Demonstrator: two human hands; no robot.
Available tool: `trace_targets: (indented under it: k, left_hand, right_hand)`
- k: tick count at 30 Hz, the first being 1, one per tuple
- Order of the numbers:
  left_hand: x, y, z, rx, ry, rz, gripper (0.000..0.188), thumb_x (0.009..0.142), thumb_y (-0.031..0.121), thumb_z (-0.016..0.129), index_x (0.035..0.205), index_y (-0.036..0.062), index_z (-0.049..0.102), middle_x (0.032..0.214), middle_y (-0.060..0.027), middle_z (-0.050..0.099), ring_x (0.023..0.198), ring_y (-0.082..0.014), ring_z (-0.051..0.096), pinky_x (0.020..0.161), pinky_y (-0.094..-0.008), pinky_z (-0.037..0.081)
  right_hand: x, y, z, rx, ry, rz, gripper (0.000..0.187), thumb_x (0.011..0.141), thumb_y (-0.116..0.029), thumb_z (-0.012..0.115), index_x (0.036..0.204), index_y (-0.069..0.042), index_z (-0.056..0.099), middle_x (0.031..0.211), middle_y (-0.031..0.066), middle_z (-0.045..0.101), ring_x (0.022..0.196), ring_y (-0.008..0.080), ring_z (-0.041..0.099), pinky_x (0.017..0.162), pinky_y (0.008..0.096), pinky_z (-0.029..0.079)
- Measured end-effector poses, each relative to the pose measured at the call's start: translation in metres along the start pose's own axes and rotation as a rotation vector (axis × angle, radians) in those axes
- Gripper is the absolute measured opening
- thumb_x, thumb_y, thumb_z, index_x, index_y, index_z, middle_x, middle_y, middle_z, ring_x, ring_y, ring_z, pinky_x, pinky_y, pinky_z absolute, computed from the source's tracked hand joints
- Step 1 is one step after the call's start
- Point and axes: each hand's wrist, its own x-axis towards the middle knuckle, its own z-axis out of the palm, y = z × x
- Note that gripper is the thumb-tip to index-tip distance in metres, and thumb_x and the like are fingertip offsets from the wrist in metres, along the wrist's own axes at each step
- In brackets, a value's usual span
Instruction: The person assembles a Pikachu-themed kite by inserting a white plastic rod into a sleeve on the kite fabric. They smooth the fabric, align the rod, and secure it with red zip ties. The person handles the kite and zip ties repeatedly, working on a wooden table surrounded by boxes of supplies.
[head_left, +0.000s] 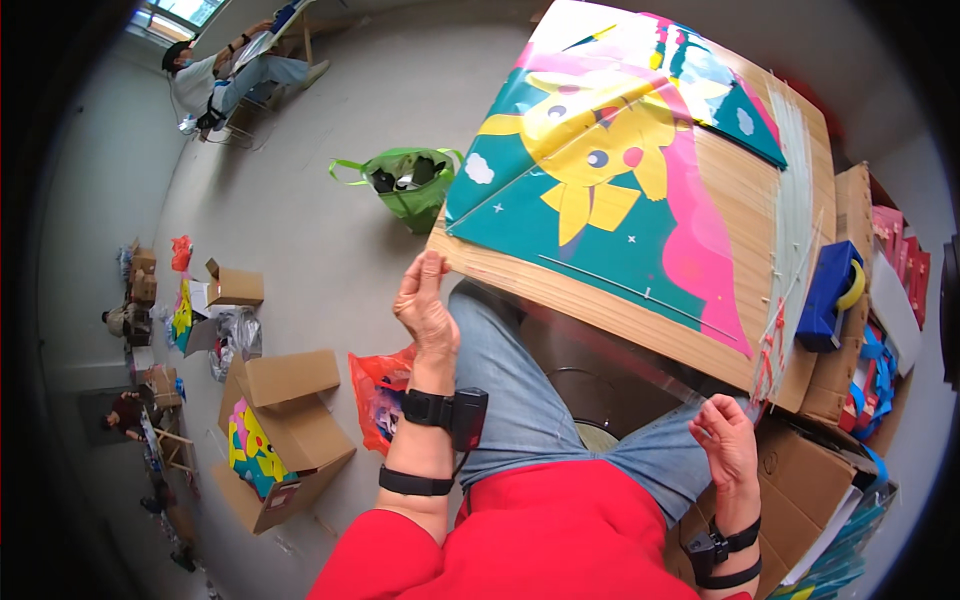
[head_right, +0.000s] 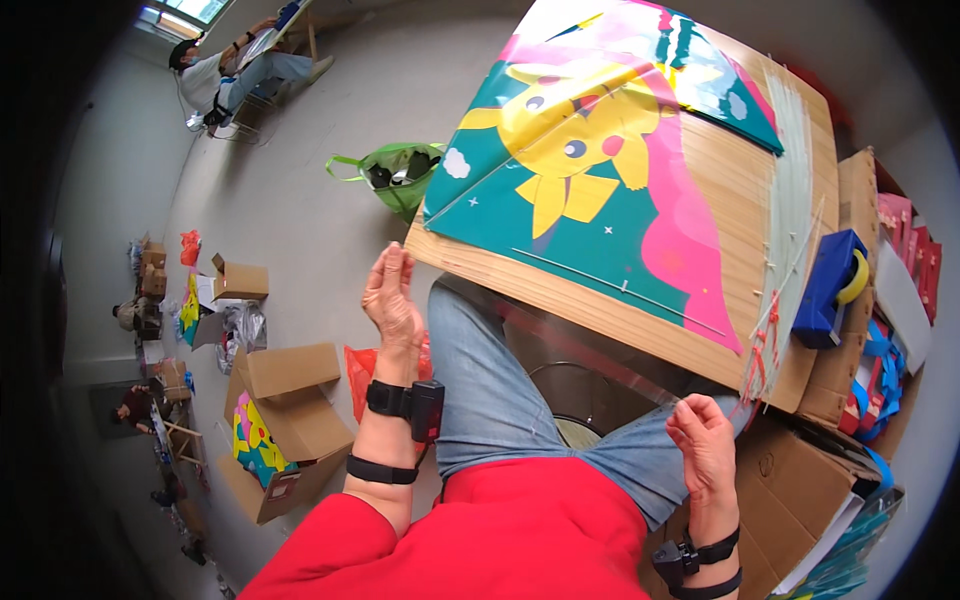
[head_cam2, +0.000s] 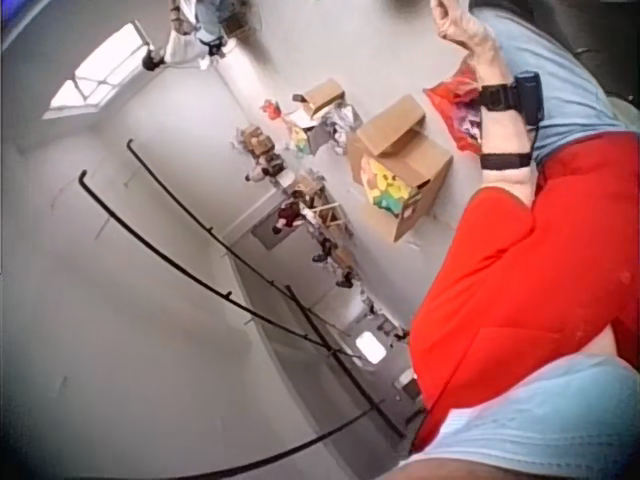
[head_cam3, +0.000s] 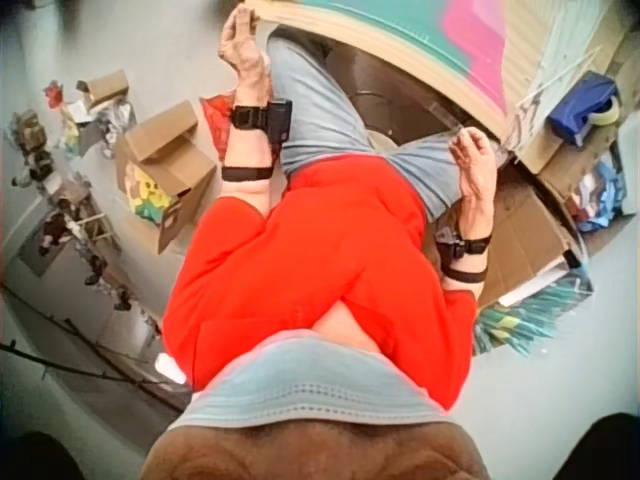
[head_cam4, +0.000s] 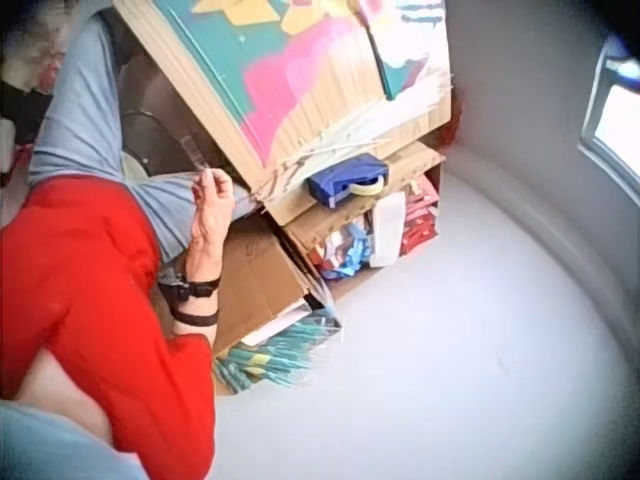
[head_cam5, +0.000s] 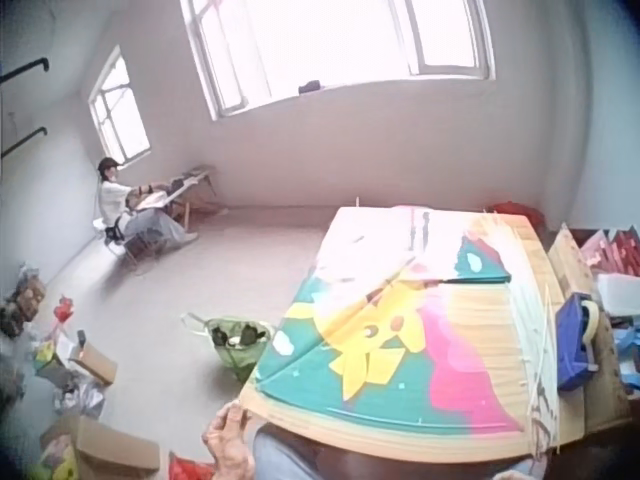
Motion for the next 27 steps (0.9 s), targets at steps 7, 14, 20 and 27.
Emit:
trace_targets:
  k: [7,14,20,27]
  left_hand:
    - [-0.003,-0.008,0.017,0.062,-0.027,-0.074,0.015,0.081,0.015,0.068,0.091,0.0037,0.064,0.079,-0.0021,0.063,0.073,-0.0094,0.058,0.072,-0.0249,0.046]
    - [0.000,-0.017,0.016,-0.213,-0.049,-0.585,0.011,0.081,0.020,0.068,0.088,0.0138,0.062,0.082,0.0035,0.061,0.080,-0.0088,0.055,0.080,-0.0337,0.045]
    - [-0.007,-0.025,0.020,-0.023,-0.096,-0.470,0.011,0.083,0.020,0.067,0.090,0.0140,0.063,0.084,0.0032,0.063,0.084,-0.0100,0.059,0.085,-0.0357,0.044]
    - [-0.009,-0.032,0.025,-0.062,-0.079,-0.522,0.010,0.084,0.016,0.065,0.092,0.0115,0.063,0.083,0.0015,0.063,0.081,-0.0112,0.060,0.080,-0.0318,0.046]
  right_hand:
    - [0.011,-0.001,-0.007,-0.056,0.128,-0.204,0.010,0.087,-0.014,0.062,0.093,-0.010,0.055,0.085,-0.0028,0.055,0.076,0.0070,0.055,0.075,0.0241,0.046]
    - [0.009,-0.009,0.007,-0.132,0.202,-0.456,0.006,0.087,-0.005,0.059,0.089,-0.004,0.053,0.081,-0.0007,0.052,0.076,0.0074,0.048,0.074,0.0206,0.040]
    - [0.010,-0.014,-0.008,-0.130,0.222,-0.381,0.005,0.087,-0.003,0.058,0.090,-0.003,0.054,0.082,0.0001,0.052,0.076,0.0081,0.049,0.075,0.0215,0.041]
    - [0.010,-0.008,-0.013,-0.057,0.181,-0.385,0.006,0.086,-0.001,0.058,0.090,-0.003,0.054,0.082,0.0008,0.053,0.076,0.0088,0.050,0.076,0.0223,0.041]
